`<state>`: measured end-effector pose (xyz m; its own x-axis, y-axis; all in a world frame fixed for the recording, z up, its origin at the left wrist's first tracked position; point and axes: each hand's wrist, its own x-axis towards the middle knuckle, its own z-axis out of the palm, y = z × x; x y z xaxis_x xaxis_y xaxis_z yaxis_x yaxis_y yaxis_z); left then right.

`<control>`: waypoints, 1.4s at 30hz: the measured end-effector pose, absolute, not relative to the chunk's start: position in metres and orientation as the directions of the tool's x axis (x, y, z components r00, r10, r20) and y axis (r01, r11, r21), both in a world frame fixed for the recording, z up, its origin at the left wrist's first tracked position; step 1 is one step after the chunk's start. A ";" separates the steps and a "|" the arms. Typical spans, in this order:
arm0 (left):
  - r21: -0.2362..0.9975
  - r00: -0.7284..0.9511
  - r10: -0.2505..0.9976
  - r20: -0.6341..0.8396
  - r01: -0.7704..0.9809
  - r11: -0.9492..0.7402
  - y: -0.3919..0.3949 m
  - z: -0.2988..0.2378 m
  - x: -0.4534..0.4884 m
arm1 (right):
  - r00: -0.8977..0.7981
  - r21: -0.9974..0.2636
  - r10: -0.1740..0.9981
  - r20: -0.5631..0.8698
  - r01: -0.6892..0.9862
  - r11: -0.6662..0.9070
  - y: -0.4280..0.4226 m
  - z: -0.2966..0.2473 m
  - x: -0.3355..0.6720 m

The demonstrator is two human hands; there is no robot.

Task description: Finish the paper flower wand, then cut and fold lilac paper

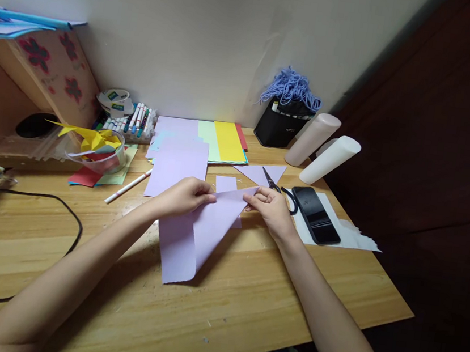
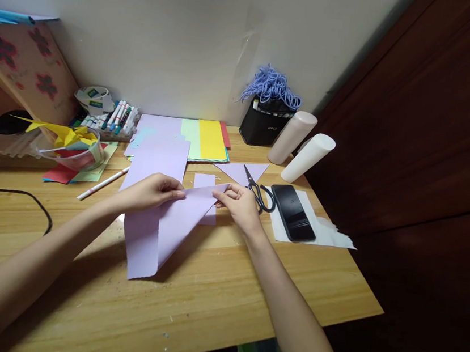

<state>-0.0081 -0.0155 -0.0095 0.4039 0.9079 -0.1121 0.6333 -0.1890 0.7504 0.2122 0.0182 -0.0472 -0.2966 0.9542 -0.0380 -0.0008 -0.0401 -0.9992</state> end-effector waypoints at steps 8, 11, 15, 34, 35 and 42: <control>0.740 0.422 0.895 -0.143 0.646 -0.186 -0.012 -0.010 -0.013 | -0.270 -0.999 0.962 -0.027 -0.024 -0.035 0.019 -0.046 0.214; 0.731 0.428 0.888 -0.165 0.658 -0.181 -0.013 -0.008 -0.014 | -0.274 -0.997 0.962 -0.009 -0.065 -0.028 0.019 -0.048 0.213; 0.741 0.420 0.892 -0.168 0.650 -0.166 -0.013 -0.010 -0.013 | -0.331 -0.984 0.940 -0.081 -0.125 -0.129 0.018 -0.051 0.210; 0.811 0.313 0.930 -0.193 0.584 -0.028 -0.012 -0.024 -0.007 | -0.374 -0.951 0.890 -0.260 -0.058 -0.302 0.011 -0.065 0.194; 0.814 0.306 0.931 -0.197 0.580 -0.018 -0.012 -0.024 -0.007 | -0.382 -0.949 0.883 -0.274 -0.041 -0.312 0.011 -0.065 0.193; 0.835 0.233 0.946 -0.225 0.547 0.064 -0.011 -0.035 -0.003 | -0.478 -0.929 0.824 -0.304 -0.045 -0.368 0.012 -0.068 0.193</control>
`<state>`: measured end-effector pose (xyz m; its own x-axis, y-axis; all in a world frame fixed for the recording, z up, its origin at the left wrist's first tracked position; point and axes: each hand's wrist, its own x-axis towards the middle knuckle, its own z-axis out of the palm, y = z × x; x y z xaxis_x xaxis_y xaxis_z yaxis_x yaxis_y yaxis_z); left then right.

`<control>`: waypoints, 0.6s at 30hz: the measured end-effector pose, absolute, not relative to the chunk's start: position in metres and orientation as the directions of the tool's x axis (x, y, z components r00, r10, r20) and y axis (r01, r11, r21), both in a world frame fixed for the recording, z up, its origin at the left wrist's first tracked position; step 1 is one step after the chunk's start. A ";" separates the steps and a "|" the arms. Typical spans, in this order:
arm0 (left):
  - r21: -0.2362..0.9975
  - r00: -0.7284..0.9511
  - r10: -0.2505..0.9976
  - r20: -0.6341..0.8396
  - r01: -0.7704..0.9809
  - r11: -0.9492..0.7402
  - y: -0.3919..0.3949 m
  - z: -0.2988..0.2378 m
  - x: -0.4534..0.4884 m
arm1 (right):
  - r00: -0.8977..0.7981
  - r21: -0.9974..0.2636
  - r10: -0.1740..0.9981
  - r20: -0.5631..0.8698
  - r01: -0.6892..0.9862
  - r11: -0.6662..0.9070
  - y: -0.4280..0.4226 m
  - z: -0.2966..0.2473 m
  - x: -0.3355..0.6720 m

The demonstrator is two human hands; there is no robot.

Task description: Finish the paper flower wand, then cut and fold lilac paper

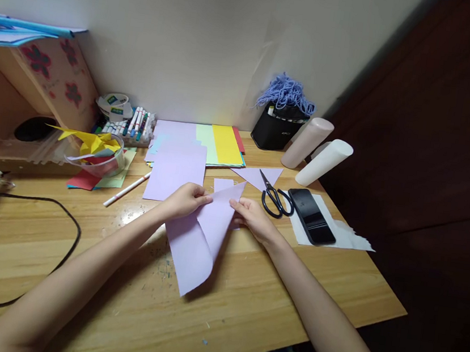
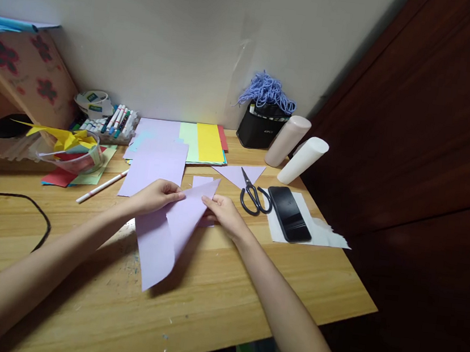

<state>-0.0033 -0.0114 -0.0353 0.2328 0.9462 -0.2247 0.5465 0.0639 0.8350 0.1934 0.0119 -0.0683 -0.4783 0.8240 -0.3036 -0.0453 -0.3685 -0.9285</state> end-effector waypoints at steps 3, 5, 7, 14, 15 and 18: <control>0.835 0.219 0.944 -0.247 0.542 0.093 -0.011 -0.038 -0.003 | -0.460 -0.926 0.827 -0.322 -0.031 -0.377 0.013 -0.069 0.193; 0.823 0.240 0.936 -0.256 0.562 0.081 -0.011 -0.038 -0.003 | -0.434 -0.925 0.834 -0.341 -0.002 -0.379 0.012 -0.069 0.192; 0.815 0.273 0.936 -0.224 0.579 0.026 -0.012 -0.038 -0.002 | -0.449 -0.924 0.819 -0.358 0.043 -0.380 0.010 -0.067 0.190; 0.732 0.219 0.965 0.143 0.633 -0.252 -0.013 -0.038 0.019 | -0.571 -0.943 0.761 -0.309 0.083 -0.321 -0.003 -0.061 0.174; 0.725 0.195 0.967 0.167 0.641 -0.254 -0.013 -0.038 0.021 | -0.571 -0.942 0.761 -0.306 0.068 -0.328 -0.003 -0.062 0.173; 0.784 0.140 0.977 0.159 0.584 -0.211 -0.006 -0.038 0.023 | -0.578 -0.943 0.764 -0.288 0.035 -0.330 0.000 -0.064 0.170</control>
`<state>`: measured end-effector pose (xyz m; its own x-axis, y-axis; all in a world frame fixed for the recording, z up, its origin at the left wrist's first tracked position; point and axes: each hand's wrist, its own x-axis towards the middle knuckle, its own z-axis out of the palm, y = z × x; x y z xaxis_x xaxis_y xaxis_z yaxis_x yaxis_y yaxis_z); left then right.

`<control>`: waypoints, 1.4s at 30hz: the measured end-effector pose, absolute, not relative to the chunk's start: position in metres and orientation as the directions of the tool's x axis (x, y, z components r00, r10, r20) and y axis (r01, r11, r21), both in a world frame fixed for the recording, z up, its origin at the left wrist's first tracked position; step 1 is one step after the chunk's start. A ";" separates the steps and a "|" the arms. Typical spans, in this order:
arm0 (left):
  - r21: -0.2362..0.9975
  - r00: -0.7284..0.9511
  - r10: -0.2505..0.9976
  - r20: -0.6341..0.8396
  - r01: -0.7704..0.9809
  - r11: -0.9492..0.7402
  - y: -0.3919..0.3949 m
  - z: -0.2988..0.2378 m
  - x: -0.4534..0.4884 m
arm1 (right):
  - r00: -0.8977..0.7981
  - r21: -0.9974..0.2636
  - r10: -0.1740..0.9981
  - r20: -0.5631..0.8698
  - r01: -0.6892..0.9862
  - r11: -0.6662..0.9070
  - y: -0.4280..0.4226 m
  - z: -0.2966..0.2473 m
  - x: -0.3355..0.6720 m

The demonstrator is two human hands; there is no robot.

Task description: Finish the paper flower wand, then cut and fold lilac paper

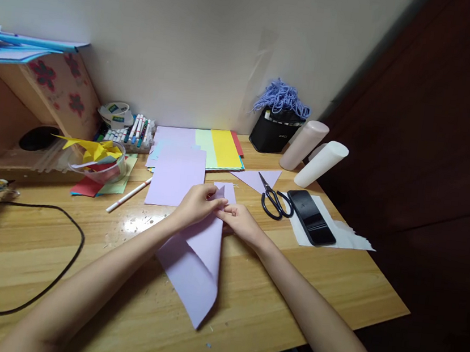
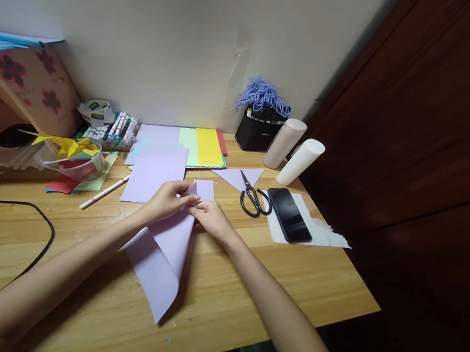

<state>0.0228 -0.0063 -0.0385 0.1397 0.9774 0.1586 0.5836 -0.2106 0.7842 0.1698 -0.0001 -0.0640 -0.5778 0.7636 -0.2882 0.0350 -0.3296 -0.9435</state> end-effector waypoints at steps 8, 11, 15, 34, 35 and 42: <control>0.918 -0.238 0.959 0.152 0.393 -0.048 0.020 -0.035 -0.014 | -0.580 -0.951 0.762 -0.287 0.075 -0.301 0.005 -0.067 0.168; 0.955 -0.270 0.958 0.099 0.295 -0.015 0.024 -0.034 -0.030 | -0.583 -0.957 0.763 -0.279 0.101 -0.273 0.002 -0.068 0.168; 0.984 -0.213 0.977 0.006 0.173 0.031 0.025 -0.033 -0.039 | -0.587 -0.962 0.763 -0.272 0.132 -0.241 0.000 -0.066 0.171; 0.933 0.251 0.900 -0.355 0.156 0.324 0.017 -0.044 -0.045 | -0.430 -0.964 0.863 -0.265 0.146 -0.224 0.012 -0.052 0.198; 0.936 0.243 0.907 -0.344 0.162 0.312 0.018 -0.045 -0.045 | -0.454 -0.960 0.847 -0.277 0.159 -0.229 0.013 -0.053 0.200; 0.940 0.177 0.950 -0.258 0.275 0.204 0.019 -0.041 -0.041 | -0.547 -0.947 0.773 -0.320 0.209 -0.244 0.012 -0.051 0.206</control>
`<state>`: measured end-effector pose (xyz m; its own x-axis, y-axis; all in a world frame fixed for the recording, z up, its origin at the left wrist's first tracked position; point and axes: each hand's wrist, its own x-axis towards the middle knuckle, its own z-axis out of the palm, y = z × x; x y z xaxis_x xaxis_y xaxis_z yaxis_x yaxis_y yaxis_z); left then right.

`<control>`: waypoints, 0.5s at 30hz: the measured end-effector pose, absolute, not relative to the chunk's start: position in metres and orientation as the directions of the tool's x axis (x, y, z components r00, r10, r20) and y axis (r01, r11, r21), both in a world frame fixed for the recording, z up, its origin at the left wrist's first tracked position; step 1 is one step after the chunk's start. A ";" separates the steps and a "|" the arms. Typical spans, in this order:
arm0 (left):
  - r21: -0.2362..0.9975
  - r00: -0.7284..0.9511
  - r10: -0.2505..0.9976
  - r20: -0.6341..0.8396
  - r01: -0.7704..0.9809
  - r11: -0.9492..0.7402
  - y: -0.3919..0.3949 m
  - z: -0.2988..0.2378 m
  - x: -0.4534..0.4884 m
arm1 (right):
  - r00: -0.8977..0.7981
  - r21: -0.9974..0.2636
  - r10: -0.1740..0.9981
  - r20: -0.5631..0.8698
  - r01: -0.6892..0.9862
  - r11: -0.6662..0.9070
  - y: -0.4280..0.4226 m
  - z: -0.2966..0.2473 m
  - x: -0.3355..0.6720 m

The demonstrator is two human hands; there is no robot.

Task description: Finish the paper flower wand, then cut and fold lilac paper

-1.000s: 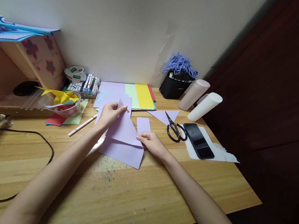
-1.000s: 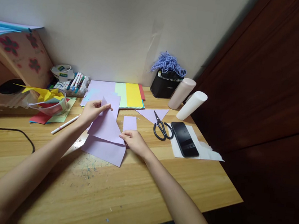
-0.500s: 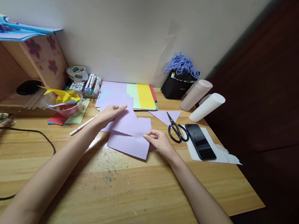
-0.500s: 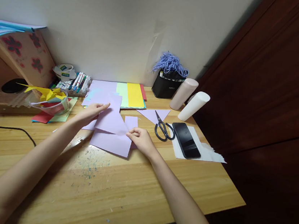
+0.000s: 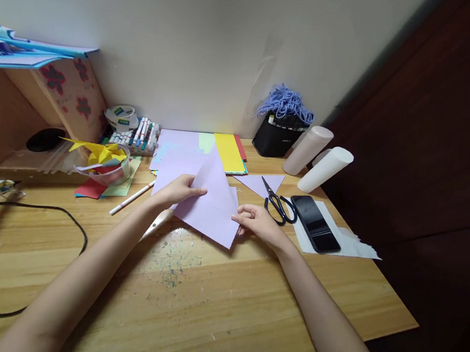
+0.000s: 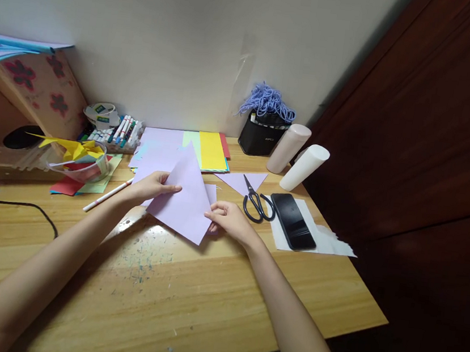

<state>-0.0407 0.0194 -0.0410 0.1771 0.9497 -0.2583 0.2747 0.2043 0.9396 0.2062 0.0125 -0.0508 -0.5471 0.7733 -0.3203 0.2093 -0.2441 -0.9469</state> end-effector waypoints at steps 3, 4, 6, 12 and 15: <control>0.924 0.186 0.959 -0.216 0.356 0.139 0.018 -0.039 -0.039 | -0.599 -0.925 0.705 -0.380 0.225 -0.306 0.010 -0.049 0.206; 0.916 0.200 0.957 -0.210 0.382 0.121 0.017 -0.038 -0.038 | -0.608 -0.925 0.699 -0.377 0.221 -0.308 0.010 -0.050 0.206; 0.903 0.247 0.946 -0.209 0.420 0.090 0.014 -0.036 -0.035 | -0.605 -0.936 0.716 -0.349 0.197 -0.291 0.010 -0.052 0.204; 0.912 0.342 0.916 -0.208 0.407 0.055 0.010 -0.026 -0.028 | -0.606 -0.967 0.753 -0.255 0.181 -0.181 0.011 -0.058 0.199; 0.947 0.270 0.942 -0.202 0.299 0.117 0.015 -0.024 -0.035 | -0.492 -0.987 0.856 -0.160 0.094 -0.130 0.013 -0.058 0.199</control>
<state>-0.0352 0.0153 -0.0238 0.2696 0.9416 -0.2016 0.2991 0.1171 0.9470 0.1985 0.0131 -0.0577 -0.4921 0.8558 -0.1596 0.0945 -0.1297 -0.9870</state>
